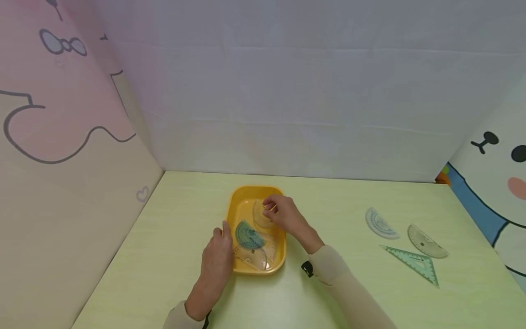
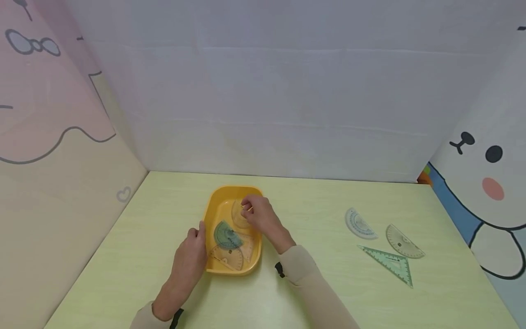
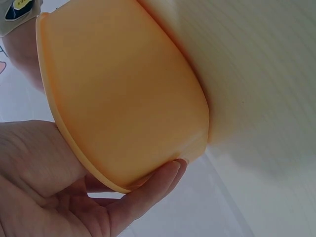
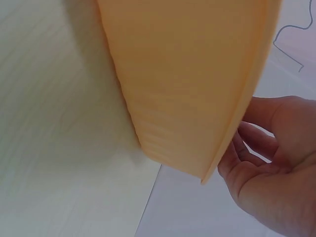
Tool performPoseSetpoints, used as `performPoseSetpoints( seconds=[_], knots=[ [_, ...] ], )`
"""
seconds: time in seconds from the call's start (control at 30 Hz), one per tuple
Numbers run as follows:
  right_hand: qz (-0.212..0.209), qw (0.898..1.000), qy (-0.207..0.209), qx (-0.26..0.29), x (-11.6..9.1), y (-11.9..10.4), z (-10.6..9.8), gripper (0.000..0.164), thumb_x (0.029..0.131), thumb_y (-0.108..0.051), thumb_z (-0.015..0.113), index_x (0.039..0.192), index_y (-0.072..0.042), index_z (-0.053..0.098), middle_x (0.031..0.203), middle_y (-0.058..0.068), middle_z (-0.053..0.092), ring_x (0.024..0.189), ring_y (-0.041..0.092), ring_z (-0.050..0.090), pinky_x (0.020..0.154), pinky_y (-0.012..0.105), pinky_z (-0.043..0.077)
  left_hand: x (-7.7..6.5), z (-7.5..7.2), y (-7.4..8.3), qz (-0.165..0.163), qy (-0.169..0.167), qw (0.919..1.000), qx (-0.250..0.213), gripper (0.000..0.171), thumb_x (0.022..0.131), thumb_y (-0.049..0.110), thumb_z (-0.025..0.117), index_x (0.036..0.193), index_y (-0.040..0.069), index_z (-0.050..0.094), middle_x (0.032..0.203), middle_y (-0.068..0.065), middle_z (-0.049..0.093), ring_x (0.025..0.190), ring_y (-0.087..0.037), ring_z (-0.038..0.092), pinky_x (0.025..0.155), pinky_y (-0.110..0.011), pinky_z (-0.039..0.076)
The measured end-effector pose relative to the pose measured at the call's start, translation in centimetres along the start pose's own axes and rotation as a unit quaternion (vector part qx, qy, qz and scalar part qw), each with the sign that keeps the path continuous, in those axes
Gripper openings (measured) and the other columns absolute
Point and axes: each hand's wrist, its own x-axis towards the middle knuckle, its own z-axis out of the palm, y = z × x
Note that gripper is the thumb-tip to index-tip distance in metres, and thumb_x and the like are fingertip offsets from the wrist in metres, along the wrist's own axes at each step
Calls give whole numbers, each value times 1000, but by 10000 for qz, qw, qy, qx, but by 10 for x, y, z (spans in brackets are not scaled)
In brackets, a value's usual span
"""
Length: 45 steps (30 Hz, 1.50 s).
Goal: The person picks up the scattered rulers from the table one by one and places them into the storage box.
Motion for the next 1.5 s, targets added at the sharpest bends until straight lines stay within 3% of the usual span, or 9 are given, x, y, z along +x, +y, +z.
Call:
performPoseSetpoints(
  seconds=[0.27, 0.5, 0.7, 0.9, 1.07, 1.2, 1.5],
  knots=[
    [-179, 9997, 8, -191, 7, -1, 8, 17, 95, 1, 70, 111, 6, 69, 99, 14, 71, 89, 26, 67, 78, 36, 58, 0, 1, 0, 14, -24, 10000, 26, 46, 84, -17, 71, 128, -17, 57, 94, -27, 58, 62, -31, 61, 56, -41, 58],
    [-104, 9992, -227, -312, 9, 0, 15, 20, 96, 1, 68, 115, 6, 68, 103, 14, 69, 91, 25, 65, 83, 38, 58, 0, 1, 0, -34, -52, 10000, 71, 45, 84, -17, 71, 127, -16, 56, 93, -26, 59, 61, -31, 62, 55, -41, 57],
    [-367, 9962, -173, -769, 10, 1, 21, 18, 95, 4, 67, 113, 9, 68, 107, 18, 69, 96, 28, 64, 87, 41, 57, 0, 1, 1, -6, -45, 10000, 76, 45, 84, -18, 70, 127, -17, 56, 93, -26, 58, 61, -30, 61, 55, -41, 57],
    [-371, 9892, -142, -1413, 12, 0, 28, 16, 96, 5, 64, 112, 8, 68, 109, 20, 69, 102, 34, 64, 94, 44, 54, -1, 1, 0, 6, -68, 10000, 72, 46, 84, -17, 72, 127, -17, 56, 93, -26, 58, 61, -30, 61, 55, -40, 57],
    [-458, 9770, -144, -2078, 11, -1, 31, 9, 97, 5, 62, 104, 5, 68, 94, 17, 66, 86, 30, 63, 79, 38, 56, -1, 2, -1, 64, 93, 9999, 42, 44, 84, -16, 72, 126, -17, 57, 92, -26, 58, 60, -30, 61, 53, -40, 56],
    [-516, 9701, -113, -2368, 9, -3, 31, 5, 97, 4, 61, 93, 2, 64, 80, 11, 57, 72, 24, 53, 67, 34, 49, -1, 2, -1, 107, 186, 9998, 16, 44, 83, -17, 72, 125, -17, 57, 90, -25, 58, 59, -30, 60, 52, -40, 56],
    [-543, 9614, -58, -2697, 6, -5, 33, 7, 98, 4, 60, 92, 2, 62, 79, 12, 55, 71, 25, 53, 65, 34, 51, 0, 1, -1, 98, 99, 9999, 4, 46, 83, -17, 73, 126, -17, 57, 90, -25, 57, 59, -29, 60, 52, -39, 56]
  ],
)
